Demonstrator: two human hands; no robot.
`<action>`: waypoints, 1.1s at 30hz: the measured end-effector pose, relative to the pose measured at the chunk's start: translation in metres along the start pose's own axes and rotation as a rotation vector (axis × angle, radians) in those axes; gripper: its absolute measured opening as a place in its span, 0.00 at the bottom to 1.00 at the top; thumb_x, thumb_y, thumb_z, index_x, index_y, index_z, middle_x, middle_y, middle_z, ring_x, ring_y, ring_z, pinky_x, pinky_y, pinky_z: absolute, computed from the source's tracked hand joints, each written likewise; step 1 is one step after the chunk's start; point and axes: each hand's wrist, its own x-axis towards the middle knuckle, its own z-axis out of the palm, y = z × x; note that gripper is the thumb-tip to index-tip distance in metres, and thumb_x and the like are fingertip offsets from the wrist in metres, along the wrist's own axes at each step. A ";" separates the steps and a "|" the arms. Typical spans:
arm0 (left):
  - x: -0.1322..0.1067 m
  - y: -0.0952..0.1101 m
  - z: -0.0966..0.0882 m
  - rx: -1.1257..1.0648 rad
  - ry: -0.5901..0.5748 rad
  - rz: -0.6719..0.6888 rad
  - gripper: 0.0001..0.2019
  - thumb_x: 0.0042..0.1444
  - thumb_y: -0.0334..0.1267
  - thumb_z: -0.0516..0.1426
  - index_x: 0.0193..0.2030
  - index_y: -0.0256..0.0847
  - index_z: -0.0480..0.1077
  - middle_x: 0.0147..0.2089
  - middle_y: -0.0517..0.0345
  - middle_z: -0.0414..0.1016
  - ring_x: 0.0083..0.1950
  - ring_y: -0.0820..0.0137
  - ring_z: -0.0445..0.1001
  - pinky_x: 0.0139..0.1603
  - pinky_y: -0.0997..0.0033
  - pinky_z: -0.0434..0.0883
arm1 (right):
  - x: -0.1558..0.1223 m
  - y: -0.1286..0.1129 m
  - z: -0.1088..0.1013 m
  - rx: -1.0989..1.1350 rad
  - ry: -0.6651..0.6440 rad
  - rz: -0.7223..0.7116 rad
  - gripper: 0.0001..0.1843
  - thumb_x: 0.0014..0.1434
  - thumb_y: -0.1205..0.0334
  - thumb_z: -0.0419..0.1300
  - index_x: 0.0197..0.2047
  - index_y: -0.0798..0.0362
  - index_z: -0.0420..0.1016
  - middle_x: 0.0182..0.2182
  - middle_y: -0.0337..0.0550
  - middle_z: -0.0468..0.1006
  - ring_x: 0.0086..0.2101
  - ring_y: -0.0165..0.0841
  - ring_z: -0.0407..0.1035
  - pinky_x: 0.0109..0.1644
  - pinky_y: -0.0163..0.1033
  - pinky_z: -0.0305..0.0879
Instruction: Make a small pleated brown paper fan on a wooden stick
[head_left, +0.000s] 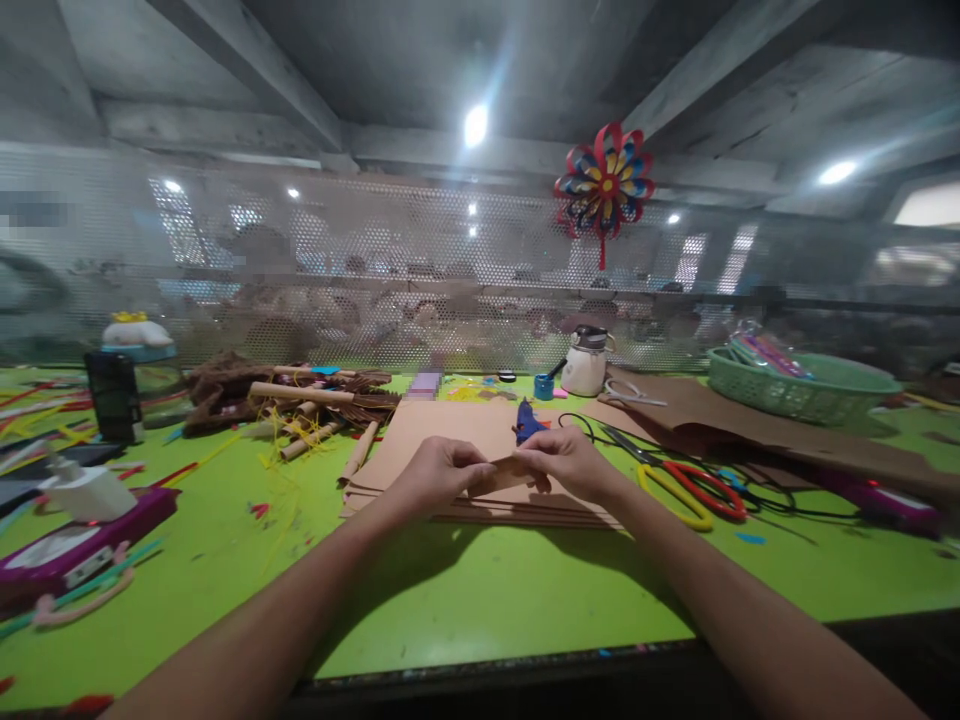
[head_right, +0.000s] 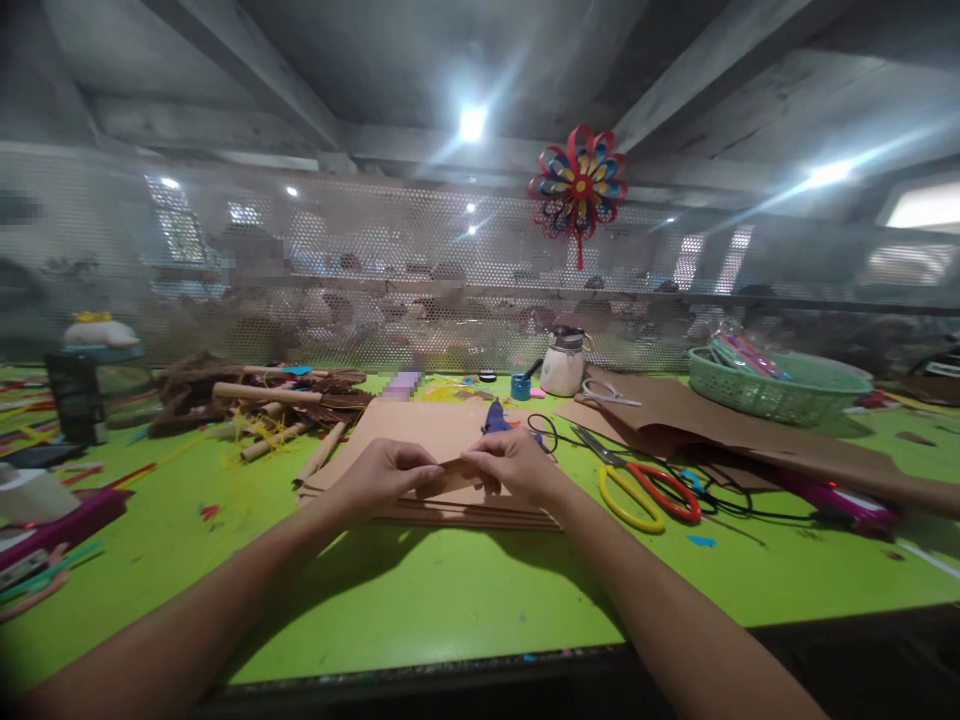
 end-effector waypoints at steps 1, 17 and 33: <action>0.000 0.000 -0.001 -0.034 -0.012 -0.016 0.15 0.47 0.45 0.56 0.29 0.32 0.74 0.26 0.54 0.75 0.27 0.71 0.69 0.28 0.75 0.64 | 0.000 0.001 -0.001 0.016 -0.002 0.017 0.19 0.53 0.50 0.57 0.25 0.59 0.72 0.13 0.37 0.67 0.16 0.25 0.62 0.21 0.31 0.60; -0.002 0.006 0.000 0.271 0.059 0.019 0.13 0.48 0.43 0.53 0.26 0.35 0.71 0.21 0.60 0.69 0.24 0.74 0.63 0.24 0.77 0.56 | 0.001 0.005 0.004 -0.131 -0.069 -0.011 0.14 0.50 0.53 0.60 0.29 0.57 0.73 0.18 0.38 0.70 0.20 0.26 0.63 0.22 0.29 0.55; -0.005 0.018 -0.016 0.068 -0.248 0.040 0.16 0.55 0.46 0.50 0.31 0.36 0.70 0.26 0.56 0.74 0.25 0.74 0.67 0.27 0.77 0.63 | 0.001 -0.007 -0.007 0.244 -0.260 0.136 0.21 0.51 0.46 0.57 0.22 0.57 0.64 0.13 0.34 0.66 0.15 0.23 0.60 0.19 0.28 0.56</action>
